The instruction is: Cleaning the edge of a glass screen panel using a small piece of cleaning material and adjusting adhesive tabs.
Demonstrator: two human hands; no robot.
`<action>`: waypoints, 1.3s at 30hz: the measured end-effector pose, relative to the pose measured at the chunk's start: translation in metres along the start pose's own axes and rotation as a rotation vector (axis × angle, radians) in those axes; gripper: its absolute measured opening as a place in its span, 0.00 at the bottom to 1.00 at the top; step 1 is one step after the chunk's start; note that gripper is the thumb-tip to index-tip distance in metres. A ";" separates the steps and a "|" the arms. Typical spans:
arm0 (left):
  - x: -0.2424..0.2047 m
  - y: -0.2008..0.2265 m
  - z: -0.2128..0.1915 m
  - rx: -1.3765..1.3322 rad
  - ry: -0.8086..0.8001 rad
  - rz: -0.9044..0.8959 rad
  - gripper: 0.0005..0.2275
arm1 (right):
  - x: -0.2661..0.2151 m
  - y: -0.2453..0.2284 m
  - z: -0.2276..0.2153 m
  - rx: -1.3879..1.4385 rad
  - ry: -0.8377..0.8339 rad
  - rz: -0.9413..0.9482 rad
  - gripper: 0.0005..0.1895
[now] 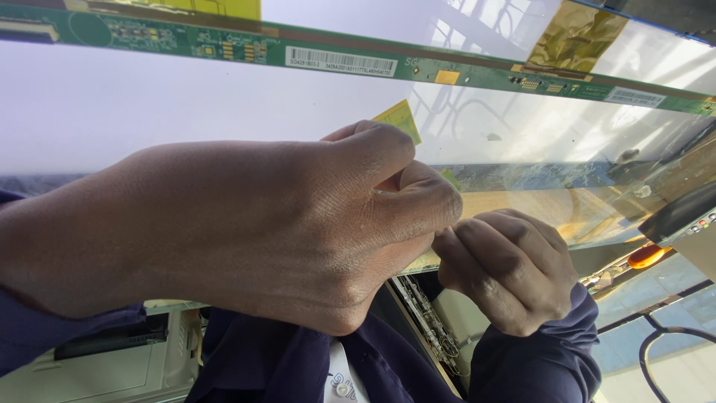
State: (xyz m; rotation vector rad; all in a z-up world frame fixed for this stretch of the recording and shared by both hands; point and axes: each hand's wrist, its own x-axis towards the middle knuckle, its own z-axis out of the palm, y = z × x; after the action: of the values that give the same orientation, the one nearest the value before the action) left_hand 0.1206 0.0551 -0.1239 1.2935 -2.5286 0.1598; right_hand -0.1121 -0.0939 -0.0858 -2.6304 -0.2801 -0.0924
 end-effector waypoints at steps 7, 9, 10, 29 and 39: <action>0.004 -0.001 0.000 -0.009 0.003 0.012 0.19 | -0.006 0.000 -0.004 -0.011 0.010 0.042 0.07; 0.004 -0.002 0.000 -0.009 0.000 0.006 0.19 | -0.003 0.002 -0.003 -0.018 -0.008 0.012 0.05; 0.005 -0.001 0.001 -0.011 -0.002 0.003 0.19 | -0.003 0.003 -0.003 -0.025 -0.026 -0.014 0.04; 0.008 0.000 -0.001 -0.028 -0.001 -0.002 0.18 | -0.006 0.003 -0.002 -0.032 -0.024 0.018 0.05; 0.013 -0.001 -0.002 -0.036 0.003 0.005 0.18 | -0.007 0.006 -0.004 -0.029 0.031 0.025 0.06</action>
State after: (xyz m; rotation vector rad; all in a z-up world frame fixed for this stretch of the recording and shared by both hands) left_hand 0.1147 0.0451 -0.1176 1.2725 -2.5210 0.1167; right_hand -0.1176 -0.1019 -0.0862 -2.6576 -0.2369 -0.1289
